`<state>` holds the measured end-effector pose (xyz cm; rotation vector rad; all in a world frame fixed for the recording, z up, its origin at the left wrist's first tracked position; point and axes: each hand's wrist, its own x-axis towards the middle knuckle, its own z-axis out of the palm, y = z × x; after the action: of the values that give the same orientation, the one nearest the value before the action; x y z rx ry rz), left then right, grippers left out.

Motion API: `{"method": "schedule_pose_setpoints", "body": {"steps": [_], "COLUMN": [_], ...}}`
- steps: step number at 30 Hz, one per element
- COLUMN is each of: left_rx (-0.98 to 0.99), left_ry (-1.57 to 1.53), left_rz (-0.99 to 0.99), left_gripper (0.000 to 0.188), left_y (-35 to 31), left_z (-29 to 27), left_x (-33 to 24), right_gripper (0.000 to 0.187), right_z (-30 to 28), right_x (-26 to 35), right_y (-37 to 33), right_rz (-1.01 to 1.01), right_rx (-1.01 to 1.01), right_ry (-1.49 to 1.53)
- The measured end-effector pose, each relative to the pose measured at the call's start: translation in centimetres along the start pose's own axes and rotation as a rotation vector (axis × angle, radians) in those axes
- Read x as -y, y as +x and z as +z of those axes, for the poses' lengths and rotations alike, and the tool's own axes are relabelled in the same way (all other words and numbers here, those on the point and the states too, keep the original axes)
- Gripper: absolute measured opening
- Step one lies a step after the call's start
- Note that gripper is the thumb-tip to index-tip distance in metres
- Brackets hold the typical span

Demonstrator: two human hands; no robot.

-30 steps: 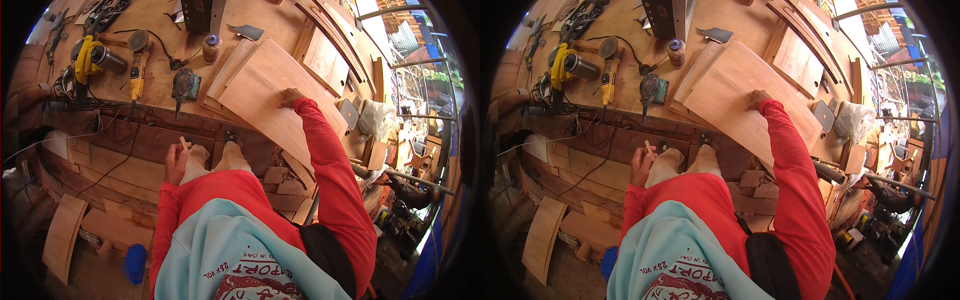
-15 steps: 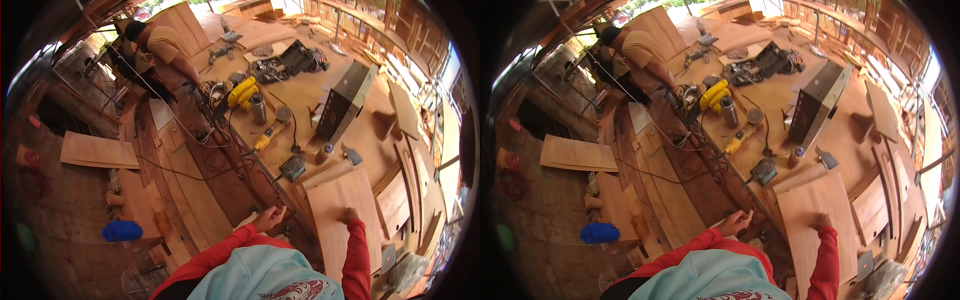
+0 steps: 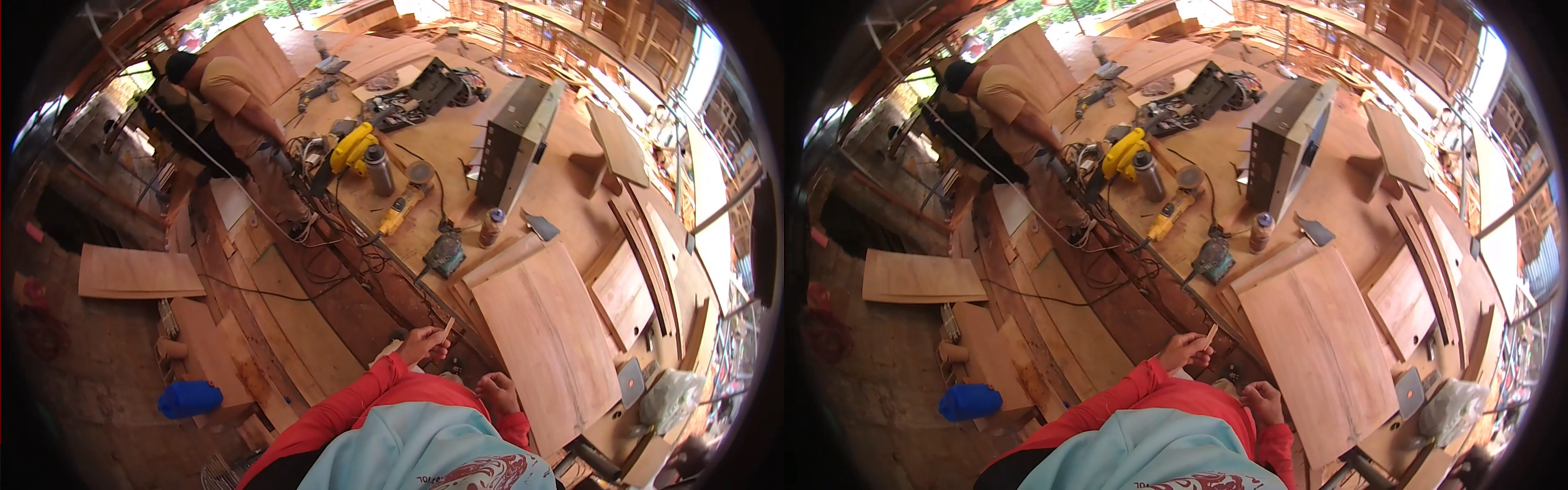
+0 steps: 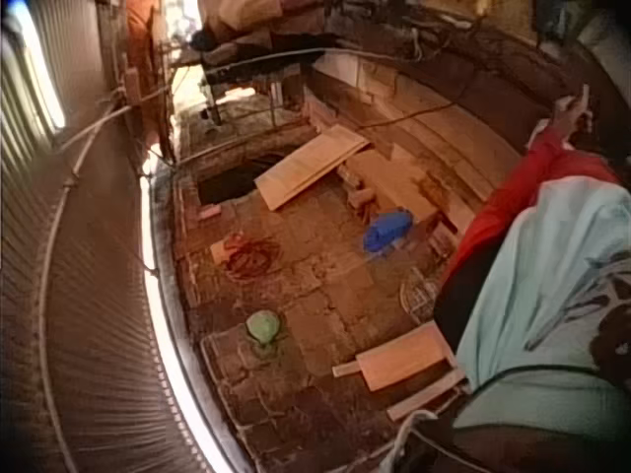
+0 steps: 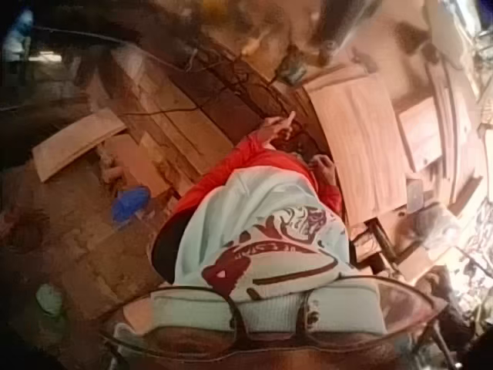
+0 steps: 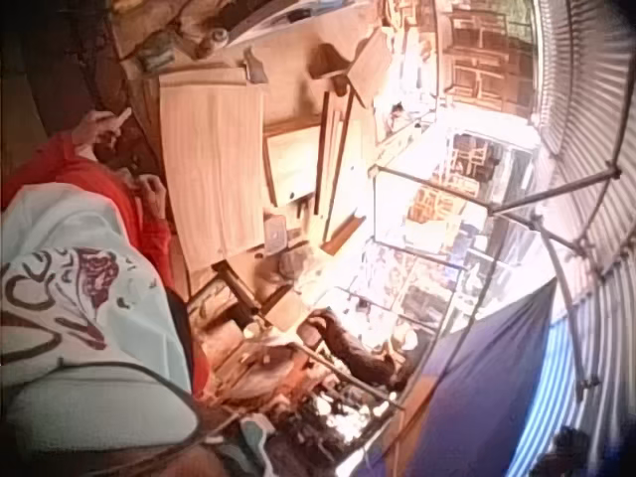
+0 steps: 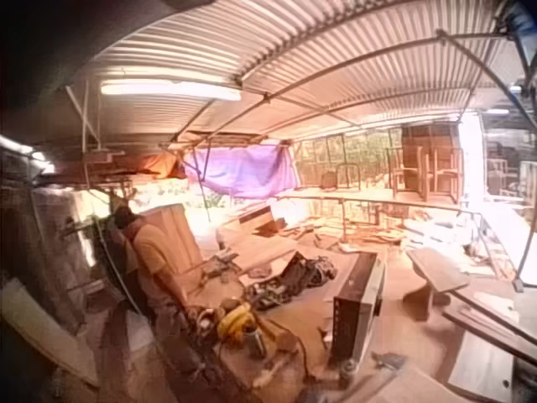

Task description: Inspecting, fitting, and assembling wooden panels in a workshop environment.

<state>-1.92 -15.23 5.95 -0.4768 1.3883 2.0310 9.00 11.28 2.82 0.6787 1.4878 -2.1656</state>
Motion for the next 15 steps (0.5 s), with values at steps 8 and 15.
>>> {"method": "schedule_pose_setpoints", "body": {"steps": [8,15], "left_rx": [0.237,0.051], "left_ry": [0.093,0.132], "left_rz": [-0.085,-0.228], "left_gripper": [0.029,0.029], "left_y": [1.1,3.7], "left_z": [1.5,-1.8], "left_x": [-3.5,-2.4], "right_gripper": [0.014,0.042], "right_z": [-3.5,-2.6], "right_x": [-9.4,-11.7], "right_y": [-3.5,-2.8], "right_rz": [0.026,-0.001], "right_rx": [-0.203,-0.497], "right_ry": [1.032,1.131]}}
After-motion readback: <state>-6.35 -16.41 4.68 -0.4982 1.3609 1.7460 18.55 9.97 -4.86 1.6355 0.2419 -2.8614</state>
